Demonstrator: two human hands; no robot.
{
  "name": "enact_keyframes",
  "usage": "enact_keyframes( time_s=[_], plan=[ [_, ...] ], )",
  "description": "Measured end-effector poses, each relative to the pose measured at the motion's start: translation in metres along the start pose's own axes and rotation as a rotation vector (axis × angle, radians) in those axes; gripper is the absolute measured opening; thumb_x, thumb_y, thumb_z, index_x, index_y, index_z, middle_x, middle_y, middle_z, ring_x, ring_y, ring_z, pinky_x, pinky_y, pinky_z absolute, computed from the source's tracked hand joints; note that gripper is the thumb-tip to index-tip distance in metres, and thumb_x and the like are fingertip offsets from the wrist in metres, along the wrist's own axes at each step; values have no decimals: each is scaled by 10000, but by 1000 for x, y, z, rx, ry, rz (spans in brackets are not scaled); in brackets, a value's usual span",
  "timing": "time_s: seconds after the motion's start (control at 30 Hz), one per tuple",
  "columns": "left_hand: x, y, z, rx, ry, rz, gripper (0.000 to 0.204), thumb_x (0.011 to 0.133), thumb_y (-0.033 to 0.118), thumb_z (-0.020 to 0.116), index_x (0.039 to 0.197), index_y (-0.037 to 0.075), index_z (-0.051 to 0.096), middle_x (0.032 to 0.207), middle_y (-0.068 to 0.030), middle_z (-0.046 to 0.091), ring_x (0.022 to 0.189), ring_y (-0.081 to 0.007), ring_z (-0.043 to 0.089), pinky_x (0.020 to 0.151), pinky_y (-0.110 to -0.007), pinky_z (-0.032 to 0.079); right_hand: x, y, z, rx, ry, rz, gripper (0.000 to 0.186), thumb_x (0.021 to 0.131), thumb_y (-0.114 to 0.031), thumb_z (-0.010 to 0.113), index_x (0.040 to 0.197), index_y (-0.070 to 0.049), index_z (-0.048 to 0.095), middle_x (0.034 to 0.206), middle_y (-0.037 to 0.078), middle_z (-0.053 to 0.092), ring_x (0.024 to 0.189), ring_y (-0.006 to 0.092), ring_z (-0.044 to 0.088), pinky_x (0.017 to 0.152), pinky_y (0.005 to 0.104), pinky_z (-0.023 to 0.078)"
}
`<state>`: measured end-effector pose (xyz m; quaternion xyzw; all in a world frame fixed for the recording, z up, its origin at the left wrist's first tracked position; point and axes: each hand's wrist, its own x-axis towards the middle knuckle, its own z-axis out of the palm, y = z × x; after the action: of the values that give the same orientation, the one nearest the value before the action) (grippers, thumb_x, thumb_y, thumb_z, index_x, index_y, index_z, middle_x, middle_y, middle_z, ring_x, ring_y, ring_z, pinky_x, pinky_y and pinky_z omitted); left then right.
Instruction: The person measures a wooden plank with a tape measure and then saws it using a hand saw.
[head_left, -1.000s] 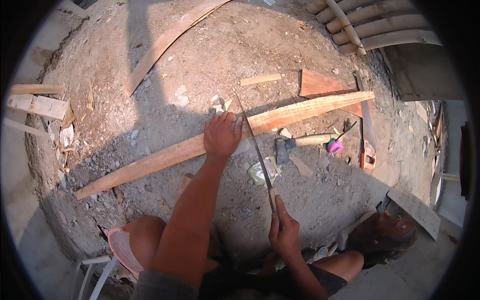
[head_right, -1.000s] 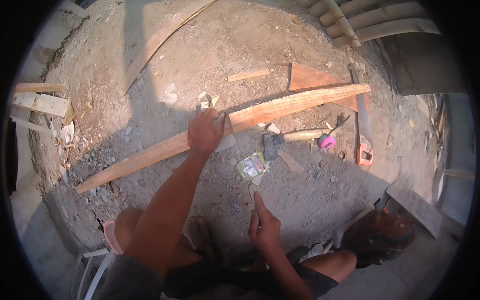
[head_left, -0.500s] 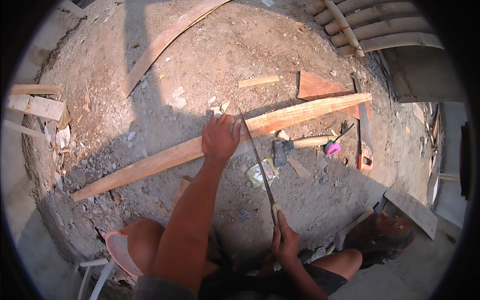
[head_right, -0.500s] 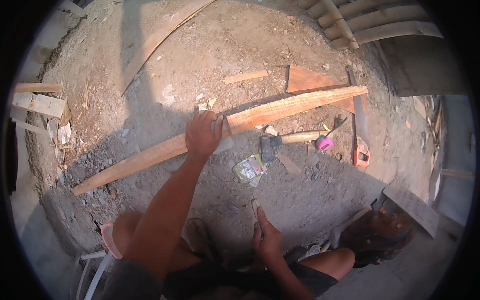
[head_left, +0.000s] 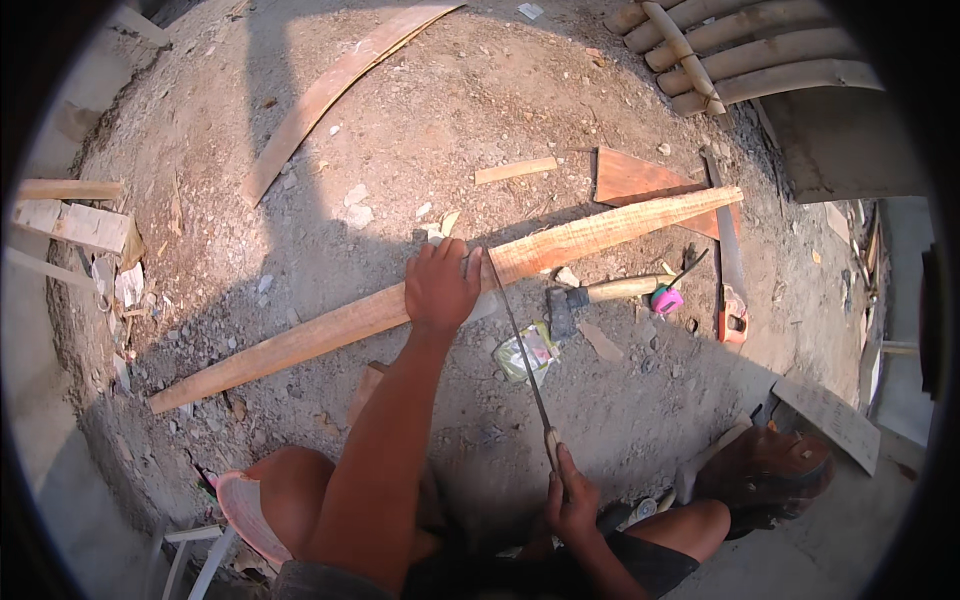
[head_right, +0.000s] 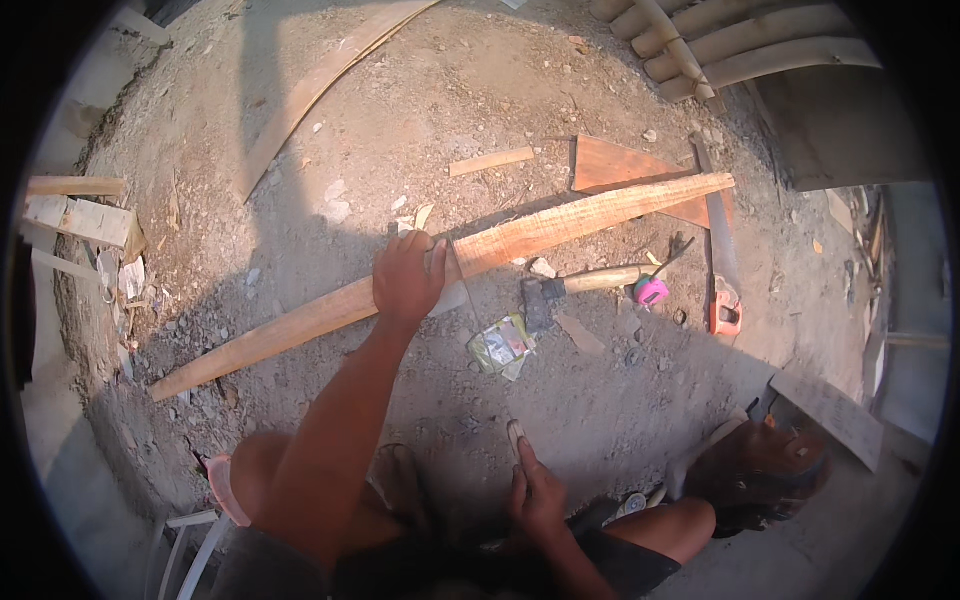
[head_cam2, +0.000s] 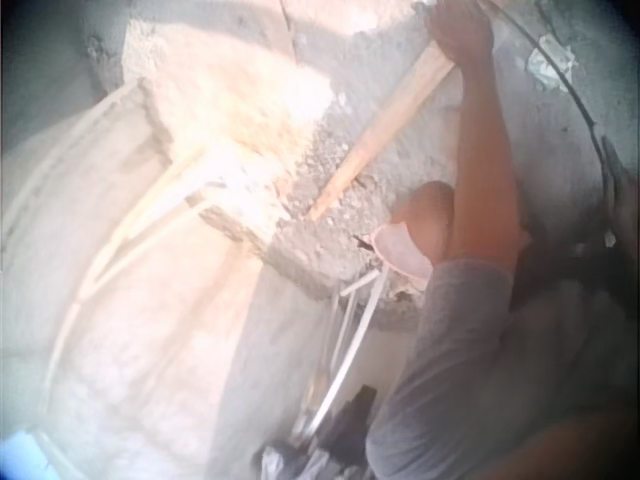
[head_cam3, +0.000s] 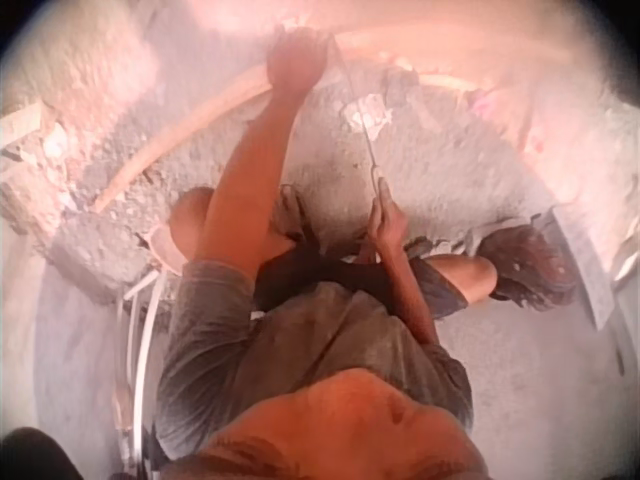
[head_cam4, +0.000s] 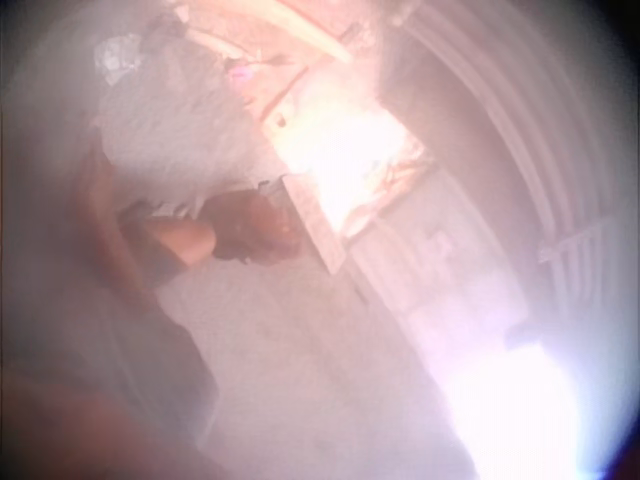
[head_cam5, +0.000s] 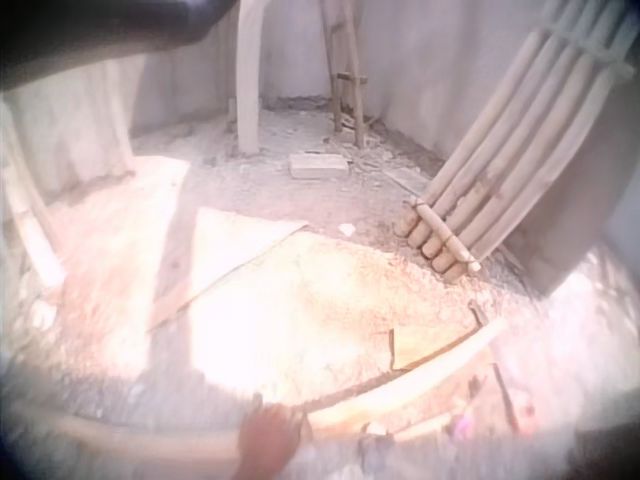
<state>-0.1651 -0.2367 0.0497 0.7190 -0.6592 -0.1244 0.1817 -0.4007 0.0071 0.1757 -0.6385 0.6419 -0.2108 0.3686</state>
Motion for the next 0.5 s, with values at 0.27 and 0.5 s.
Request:
enact_keyframes(
  time_s=[0.27, 0.5],
  plan=[
    [-4, -8, 1, 24, 1, 14, 280, 1034, 363, 585, 953, 101, 642, 941, -71, 647, 974, -294, 620, 848, -466, 470, 135, -29, 44, 115, 18, -28, 556, 984, -5, 585, 1528, -110, 543, 1027, 302, 717, 911, 478, 705, 763, 454, 578],
    [-7, -4, 0, 9, 1, 12, 274, 1038, 355, 574, 958, 102, 640, 958, -75, 654, 978, -302, 617, 866, -480, 470, 14, -13, -2, 35, -13, 76, 553, 964, 27, 599, 1509, -61, 558, 1122, 306, 726, 972, 368, 773, 839, 389, 590]
  ],
)
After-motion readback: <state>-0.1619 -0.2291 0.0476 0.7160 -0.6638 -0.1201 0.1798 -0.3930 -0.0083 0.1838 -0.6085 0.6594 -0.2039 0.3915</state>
